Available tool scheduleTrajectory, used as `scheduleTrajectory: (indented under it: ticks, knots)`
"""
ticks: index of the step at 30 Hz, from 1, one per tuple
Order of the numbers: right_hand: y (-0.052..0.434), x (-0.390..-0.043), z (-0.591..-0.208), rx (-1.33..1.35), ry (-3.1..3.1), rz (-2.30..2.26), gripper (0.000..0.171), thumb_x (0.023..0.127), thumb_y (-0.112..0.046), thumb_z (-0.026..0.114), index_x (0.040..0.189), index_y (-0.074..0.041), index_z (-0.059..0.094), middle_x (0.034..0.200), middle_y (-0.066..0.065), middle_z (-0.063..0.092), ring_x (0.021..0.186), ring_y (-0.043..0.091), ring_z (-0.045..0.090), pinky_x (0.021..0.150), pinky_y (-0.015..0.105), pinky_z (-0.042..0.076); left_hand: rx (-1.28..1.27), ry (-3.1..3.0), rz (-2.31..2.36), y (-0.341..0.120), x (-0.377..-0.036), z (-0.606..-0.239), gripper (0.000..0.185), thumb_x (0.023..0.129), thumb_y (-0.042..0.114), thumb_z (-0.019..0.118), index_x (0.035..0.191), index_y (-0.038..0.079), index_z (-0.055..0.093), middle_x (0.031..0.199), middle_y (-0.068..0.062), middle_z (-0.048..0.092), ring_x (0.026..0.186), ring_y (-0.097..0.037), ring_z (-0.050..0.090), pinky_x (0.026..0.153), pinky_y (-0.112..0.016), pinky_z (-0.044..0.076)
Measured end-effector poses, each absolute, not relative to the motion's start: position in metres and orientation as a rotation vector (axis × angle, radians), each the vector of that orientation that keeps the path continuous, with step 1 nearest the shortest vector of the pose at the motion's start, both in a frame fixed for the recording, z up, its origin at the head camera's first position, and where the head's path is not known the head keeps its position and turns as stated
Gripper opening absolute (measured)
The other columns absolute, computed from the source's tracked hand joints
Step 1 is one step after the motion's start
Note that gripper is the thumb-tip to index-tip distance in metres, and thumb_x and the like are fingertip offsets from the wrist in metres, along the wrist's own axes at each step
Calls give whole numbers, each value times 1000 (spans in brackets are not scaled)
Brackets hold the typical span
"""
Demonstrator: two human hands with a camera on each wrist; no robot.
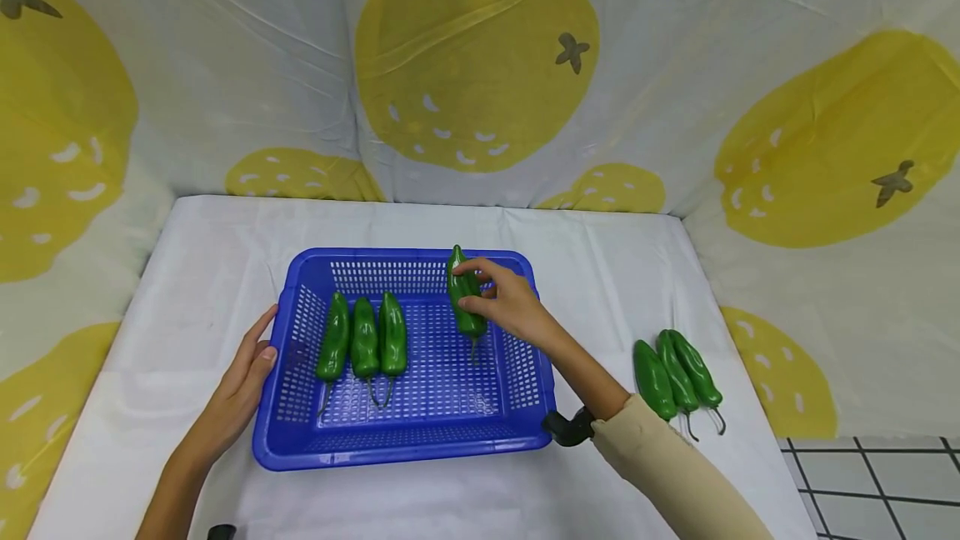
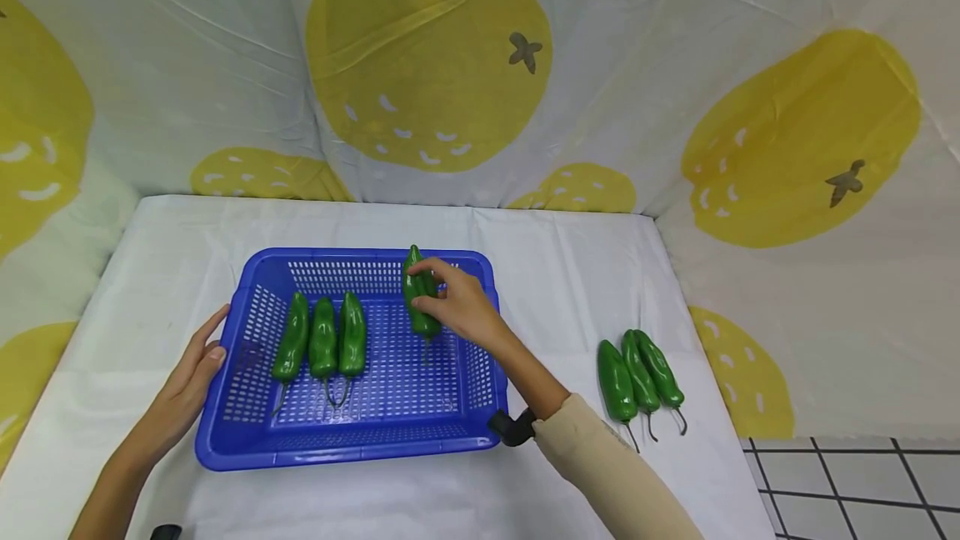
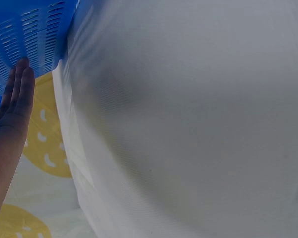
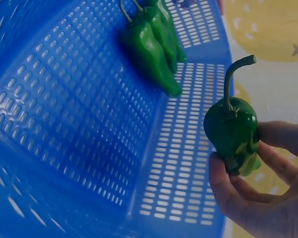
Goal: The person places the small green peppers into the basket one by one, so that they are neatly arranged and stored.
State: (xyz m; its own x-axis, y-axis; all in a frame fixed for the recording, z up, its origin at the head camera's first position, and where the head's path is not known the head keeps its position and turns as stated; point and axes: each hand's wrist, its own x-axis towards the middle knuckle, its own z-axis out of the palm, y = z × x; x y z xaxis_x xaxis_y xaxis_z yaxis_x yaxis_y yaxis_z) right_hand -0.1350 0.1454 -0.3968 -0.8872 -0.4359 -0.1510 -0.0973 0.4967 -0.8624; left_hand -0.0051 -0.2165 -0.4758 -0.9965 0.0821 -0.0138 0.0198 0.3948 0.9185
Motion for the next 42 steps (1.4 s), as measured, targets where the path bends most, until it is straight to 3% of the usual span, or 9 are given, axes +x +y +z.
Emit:
scheduleTrajectory:
  ticks: [9, 17, 23, 30, 34, 37, 42]
  knots:
    - [130, -137, -408, -425, 2349, -1322, 39, 90, -8, 72, 128, -17, 63, 114, 17, 62, 95, 30, 68, 69, 33, 60, 108, 2590, 1692, -218, -5, -475, 57, 109, 19, 30, 162, 25, 8, 131, -24, 49, 106, -29, 61, 73, -50, 60]
    - [116, -139, -417, -458, 2320, -1243, 37, 92, -9, 71, 127, -17, 62, 115, 15, 63, 96, 28, 66, 72, 33, 59, 117, 2589, 1677, -221, -4, -475, 57, 110, 19, 28, 162, 26, 6, 131, -24, 47, 103, 4, 54, 75, -35, 60]
    - [108, -140, -424, -453, 2318, -1202, 37, 90, -7, 73, 125, -15, 63, 112, 17, 61, 91, 26, 64, 67, 30, 59, 113, 2597, 1678, -220, -3, -474, 57, 110, 19, 28, 162, 25, 6, 133, -24, 46, 103, 7, 52, 76, -50, 60]
    - [99, -140, -434, -476, 2312, -1108, 38, 87, -10, 75, 123, -16, 64, 110, 14, 61, 91, 25, 61, 65, 29, 56, 97, 2611, 1679, -218, -2, -474, 57, 109, 18, 30, 162, 24, 8, 134, -24, 46, 104, 8, 51, 76, -50, 59]
    - [94, -139, -438, -496, 2324, -1068, 38, 86, -10, 76, 122, -16, 65, 114, 11, 61, 93, 22, 57, 64, 28, 54, 96, 2602, 1679, -218, -2, -474, 57, 109, 18, 30, 162, 23, 8, 138, -26, 43, 109, -8, 57, 80, -56, 57]
    - [91, -139, -439, -505, 2320, -1057, 38, 86, -9, 76, 121, -14, 64, 103, 13, 63, 81, 19, 57, 60, 26, 54, 95, 2605, 1672, -217, -2, -474, 57, 109, 19, 30, 162, 24, 8, 139, -26, 43, 112, -17, 57, 81, -59, 55]
    - [87, -138, -440, -511, 2346, -1011, 40, 85, -8, 78, 122, -13, 64, 82, 10, 59, 67, 15, 53, 55, 23, 51, 94, 2604, 1672, -216, -3, -473, 57, 109, 19, 30, 162, 24, 8, 132, -24, 47, 105, 0, 55, 76, -50, 59]
